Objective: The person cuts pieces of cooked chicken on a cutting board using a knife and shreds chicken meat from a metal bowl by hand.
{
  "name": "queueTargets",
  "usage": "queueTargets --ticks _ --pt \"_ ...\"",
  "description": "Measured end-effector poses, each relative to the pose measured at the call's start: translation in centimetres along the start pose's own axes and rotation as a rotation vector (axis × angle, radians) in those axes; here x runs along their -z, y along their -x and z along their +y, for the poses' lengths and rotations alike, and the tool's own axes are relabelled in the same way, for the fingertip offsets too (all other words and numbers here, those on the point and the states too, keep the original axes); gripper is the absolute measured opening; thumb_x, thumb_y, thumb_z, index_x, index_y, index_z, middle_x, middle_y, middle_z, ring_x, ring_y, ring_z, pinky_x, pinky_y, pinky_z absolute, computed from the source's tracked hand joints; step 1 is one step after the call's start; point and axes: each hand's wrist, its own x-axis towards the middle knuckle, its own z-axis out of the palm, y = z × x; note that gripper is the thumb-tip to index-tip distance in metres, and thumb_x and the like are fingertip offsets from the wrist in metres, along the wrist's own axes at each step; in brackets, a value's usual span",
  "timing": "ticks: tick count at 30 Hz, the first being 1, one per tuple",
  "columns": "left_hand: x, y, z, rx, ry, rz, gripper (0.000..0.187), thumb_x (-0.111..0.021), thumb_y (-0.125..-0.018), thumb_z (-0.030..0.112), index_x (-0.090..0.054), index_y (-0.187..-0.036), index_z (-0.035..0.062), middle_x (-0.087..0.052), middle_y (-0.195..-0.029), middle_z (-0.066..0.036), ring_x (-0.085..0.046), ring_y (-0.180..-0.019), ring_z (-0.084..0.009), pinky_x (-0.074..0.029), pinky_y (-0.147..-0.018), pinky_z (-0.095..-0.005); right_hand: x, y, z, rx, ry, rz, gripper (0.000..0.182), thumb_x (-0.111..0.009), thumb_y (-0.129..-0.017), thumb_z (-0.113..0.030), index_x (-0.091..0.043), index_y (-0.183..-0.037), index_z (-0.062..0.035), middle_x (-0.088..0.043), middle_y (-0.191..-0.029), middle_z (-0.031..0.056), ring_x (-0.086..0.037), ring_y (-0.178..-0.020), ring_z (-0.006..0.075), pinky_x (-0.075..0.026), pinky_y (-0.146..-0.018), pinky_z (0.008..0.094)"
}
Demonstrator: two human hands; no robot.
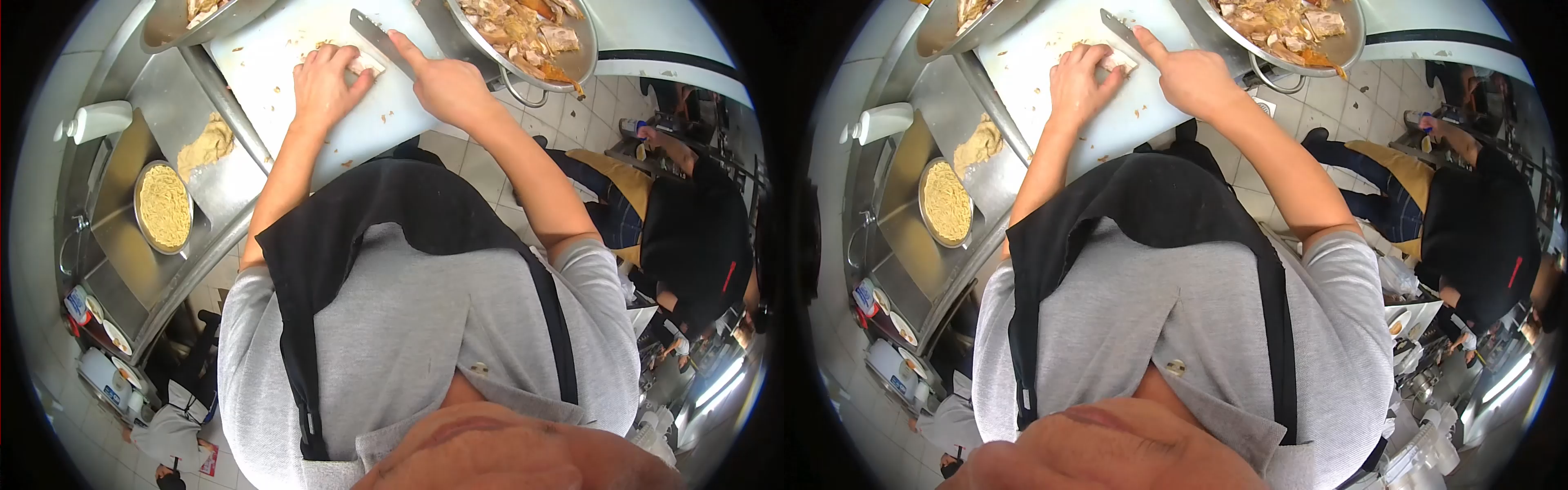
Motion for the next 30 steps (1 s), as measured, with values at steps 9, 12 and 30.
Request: queueTargets --ticks 9,12,30 --pt "0.0 -0.1 0.2 -0.016 -0.005 0.009 0.034 -0.077 -0.085 0.038 -0.076 -0.112 0.0175 -0.07 -0.109 -0.005 -0.064 -0.109 -0.03 -0.048 -0.092 -0.0463 0.7 2.8 -0.5 0.028 0.084 -0.122 0.09 -0.061 -0.09 -0.007 -0.022 -0.169 -0.0255 -0.073 -0.081 0.0135 -0.072 -0.072 0.0336 -0.057 -0.067 0.0481" --pt "-0.2 -0.1 0.0 -0.017 0.003 0.013 0.035 -0.077 -0.083 0.039 -0.077 -0.113 0.0187 -0.07 -0.109 -0.005 -0.064 -0.11 -0.0289 -0.047 -0.092 -0.0464 0.2 3.1 -0.1 0.042 0.052 -0.07 0.094 -0.064 -0.09 -0.009 -0.017 -0.169 -0.0298 -0.07 -0.074 0.0152 -0.07 -0.07 0.036 -0.056 -0.066 0.0499" --pt "0.0 0.4 -0.2 -0.045 0.072 0.076 0.028 -0.079 -0.083 0.029 -0.073 -0.103 0.0106 -0.069 -0.101 -0.008 -0.065 -0.099 -0.0325 -0.051 -0.087 -0.0439 0.6 1.7 0.2 0.073 0.02 -0.022 0.087 -0.06 -0.09 -0.007 -0.026 -0.167 -0.0293 -0.071 -0.076 0.0159 -0.071 -0.07 0.0356 -0.055 -0.065 0.0499"
